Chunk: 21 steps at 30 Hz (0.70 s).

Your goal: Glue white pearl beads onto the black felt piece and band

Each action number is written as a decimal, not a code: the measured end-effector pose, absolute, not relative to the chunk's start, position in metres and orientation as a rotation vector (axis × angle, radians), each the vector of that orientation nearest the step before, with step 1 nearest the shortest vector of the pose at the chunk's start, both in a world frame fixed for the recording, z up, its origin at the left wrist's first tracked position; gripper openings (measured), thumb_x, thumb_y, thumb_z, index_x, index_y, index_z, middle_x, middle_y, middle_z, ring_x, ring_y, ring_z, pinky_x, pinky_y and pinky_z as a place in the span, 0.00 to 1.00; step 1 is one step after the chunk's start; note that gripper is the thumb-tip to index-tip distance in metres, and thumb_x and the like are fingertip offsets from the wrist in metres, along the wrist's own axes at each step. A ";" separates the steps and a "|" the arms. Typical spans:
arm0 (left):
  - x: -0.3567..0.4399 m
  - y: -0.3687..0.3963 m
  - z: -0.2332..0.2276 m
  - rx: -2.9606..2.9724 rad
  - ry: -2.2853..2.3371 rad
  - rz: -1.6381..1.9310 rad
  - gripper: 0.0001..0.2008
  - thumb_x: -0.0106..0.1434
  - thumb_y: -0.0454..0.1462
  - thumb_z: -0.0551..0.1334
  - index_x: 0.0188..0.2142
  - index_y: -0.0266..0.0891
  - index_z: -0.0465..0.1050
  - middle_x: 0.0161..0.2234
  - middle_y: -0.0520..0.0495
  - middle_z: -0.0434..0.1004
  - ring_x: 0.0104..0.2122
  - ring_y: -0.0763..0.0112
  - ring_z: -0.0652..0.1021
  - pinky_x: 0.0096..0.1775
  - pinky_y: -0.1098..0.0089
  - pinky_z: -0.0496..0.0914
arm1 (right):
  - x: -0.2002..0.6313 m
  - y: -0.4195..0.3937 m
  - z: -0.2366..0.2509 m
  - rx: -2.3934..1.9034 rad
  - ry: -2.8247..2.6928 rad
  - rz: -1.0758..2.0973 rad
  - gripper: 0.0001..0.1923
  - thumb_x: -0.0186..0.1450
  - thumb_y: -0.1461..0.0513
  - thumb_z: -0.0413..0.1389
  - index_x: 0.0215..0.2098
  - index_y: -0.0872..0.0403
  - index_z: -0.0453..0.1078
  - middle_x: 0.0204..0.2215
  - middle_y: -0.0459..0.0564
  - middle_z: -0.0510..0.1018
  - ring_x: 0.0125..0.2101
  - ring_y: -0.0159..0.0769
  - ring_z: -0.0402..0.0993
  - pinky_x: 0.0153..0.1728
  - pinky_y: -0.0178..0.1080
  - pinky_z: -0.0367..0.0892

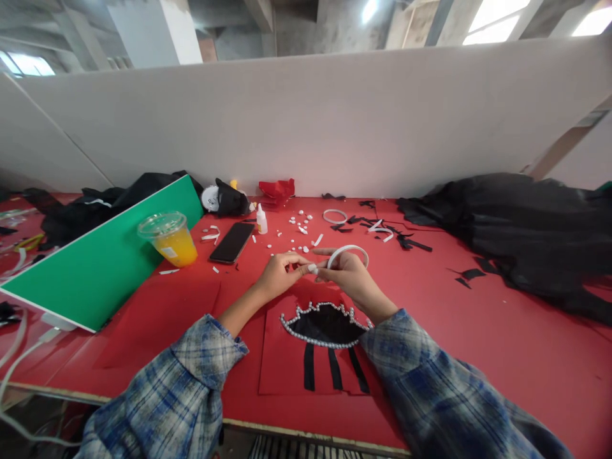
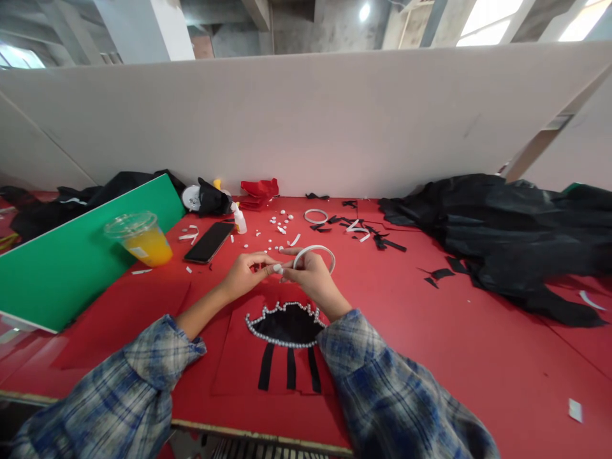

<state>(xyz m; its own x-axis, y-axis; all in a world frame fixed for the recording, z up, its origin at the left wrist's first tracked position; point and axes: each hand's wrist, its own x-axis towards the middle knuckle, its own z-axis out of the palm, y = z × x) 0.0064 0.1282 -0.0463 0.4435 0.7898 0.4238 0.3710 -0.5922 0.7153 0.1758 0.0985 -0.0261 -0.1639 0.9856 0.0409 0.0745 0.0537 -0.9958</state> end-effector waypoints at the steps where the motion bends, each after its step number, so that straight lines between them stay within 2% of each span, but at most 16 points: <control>1: 0.007 0.128 -0.046 2.186 0.981 1.031 0.10 0.61 0.40 0.60 0.29 0.36 0.75 0.28 0.48 0.77 0.28 0.72 0.73 0.30 0.72 0.64 | 0.175 0.099 -0.026 -1.180 -1.437 1.226 0.15 0.53 0.67 0.58 0.40 0.60 0.68 0.24 0.48 0.77 0.23 0.31 0.72 0.29 0.37 0.65; 6: 0.008 0.128 -0.047 2.401 1.001 0.997 0.10 0.63 0.37 0.57 0.27 0.36 0.72 0.28 0.48 0.75 0.32 0.69 0.72 0.37 0.69 0.64 | 0.174 0.099 -0.029 -1.254 -1.531 1.081 0.16 0.54 0.69 0.57 0.41 0.60 0.67 0.20 0.45 0.74 0.24 0.34 0.73 0.30 0.38 0.66; 12: 0.010 0.126 -0.048 2.403 0.995 0.993 0.08 0.62 0.35 0.57 0.28 0.36 0.70 0.28 0.48 0.74 0.32 0.69 0.72 0.37 0.69 0.65 | 0.174 0.100 -0.029 -1.297 -1.507 1.137 0.19 0.54 0.70 0.57 0.45 0.61 0.64 0.18 0.44 0.72 0.23 0.34 0.73 0.27 0.36 0.66; 17: 0.009 0.127 -0.045 2.292 0.974 0.971 0.07 0.61 0.35 0.58 0.28 0.35 0.71 0.27 0.48 0.75 0.30 0.71 0.73 0.35 0.70 0.65 | 0.181 0.099 -0.022 -1.305 -1.556 1.160 0.11 0.55 0.67 0.58 0.37 0.58 0.68 0.22 0.45 0.72 0.21 0.30 0.70 0.24 0.35 0.66; 21: 0.007 0.128 -0.042 2.135 0.949 0.908 0.08 0.59 0.37 0.59 0.28 0.34 0.73 0.27 0.49 0.76 0.26 0.74 0.71 0.30 0.73 0.63 | 0.185 0.097 -0.020 -1.210 -1.613 1.227 0.06 0.53 0.64 0.60 0.29 0.57 0.68 0.31 0.51 0.75 0.22 0.27 0.67 0.22 0.33 0.63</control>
